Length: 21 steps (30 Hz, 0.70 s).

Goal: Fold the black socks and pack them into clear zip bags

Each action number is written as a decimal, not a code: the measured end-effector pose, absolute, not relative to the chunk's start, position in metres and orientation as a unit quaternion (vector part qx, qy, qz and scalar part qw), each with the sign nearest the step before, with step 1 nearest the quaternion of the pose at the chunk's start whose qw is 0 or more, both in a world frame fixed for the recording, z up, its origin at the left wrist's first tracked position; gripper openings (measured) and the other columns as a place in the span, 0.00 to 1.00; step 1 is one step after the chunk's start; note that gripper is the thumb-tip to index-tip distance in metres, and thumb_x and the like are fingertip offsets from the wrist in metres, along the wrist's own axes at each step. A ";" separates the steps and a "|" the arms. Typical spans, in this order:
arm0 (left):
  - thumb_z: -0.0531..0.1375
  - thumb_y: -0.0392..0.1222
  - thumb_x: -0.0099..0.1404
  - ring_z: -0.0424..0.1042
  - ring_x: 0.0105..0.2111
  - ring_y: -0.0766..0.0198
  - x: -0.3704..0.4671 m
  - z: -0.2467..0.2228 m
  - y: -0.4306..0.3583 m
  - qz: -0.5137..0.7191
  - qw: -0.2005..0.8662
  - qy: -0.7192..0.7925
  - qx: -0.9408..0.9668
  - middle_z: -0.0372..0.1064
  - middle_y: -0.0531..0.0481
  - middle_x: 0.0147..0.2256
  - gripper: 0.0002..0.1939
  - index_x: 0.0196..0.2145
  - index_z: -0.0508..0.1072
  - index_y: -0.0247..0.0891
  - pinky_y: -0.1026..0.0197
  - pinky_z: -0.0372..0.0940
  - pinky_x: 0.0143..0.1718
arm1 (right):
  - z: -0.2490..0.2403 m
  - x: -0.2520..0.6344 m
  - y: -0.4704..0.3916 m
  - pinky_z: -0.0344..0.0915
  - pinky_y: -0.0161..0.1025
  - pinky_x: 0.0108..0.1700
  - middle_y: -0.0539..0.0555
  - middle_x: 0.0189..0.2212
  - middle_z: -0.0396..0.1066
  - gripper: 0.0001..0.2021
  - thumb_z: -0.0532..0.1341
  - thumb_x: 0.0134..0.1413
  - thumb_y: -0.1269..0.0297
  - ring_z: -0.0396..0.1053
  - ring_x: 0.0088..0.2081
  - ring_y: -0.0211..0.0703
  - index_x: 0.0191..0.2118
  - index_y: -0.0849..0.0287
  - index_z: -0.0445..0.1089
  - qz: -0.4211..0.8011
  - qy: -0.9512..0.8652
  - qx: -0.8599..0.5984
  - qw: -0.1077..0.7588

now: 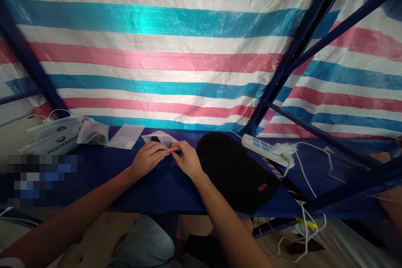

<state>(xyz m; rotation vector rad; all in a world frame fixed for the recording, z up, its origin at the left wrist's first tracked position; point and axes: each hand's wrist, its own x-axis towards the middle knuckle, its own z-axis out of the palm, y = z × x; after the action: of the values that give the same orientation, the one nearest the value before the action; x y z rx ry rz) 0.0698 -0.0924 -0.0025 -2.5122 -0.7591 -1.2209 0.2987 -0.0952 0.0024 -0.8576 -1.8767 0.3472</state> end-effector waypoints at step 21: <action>0.57 0.41 0.78 0.72 0.56 0.51 0.026 0.011 -0.072 -0.437 0.090 -0.430 -0.785 0.77 0.44 0.51 0.07 0.46 0.76 0.41 0.45 0.66 0.60 | 0.014 0.345 -0.076 0.72 0.44 0.40 0.56 0.40 0.83 0.21 0.76 0.52 0.50 0.79 0.39 0.50 0.44 0.53 0.69 0.291 -0.560 -0.445 0.636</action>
<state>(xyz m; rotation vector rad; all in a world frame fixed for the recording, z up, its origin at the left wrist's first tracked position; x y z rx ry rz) 0.0265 -0.0715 0.0107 -2.3341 -1.2798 -1.2993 0.3449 -0.0756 0.0143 -1.0162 -1.2792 0.6657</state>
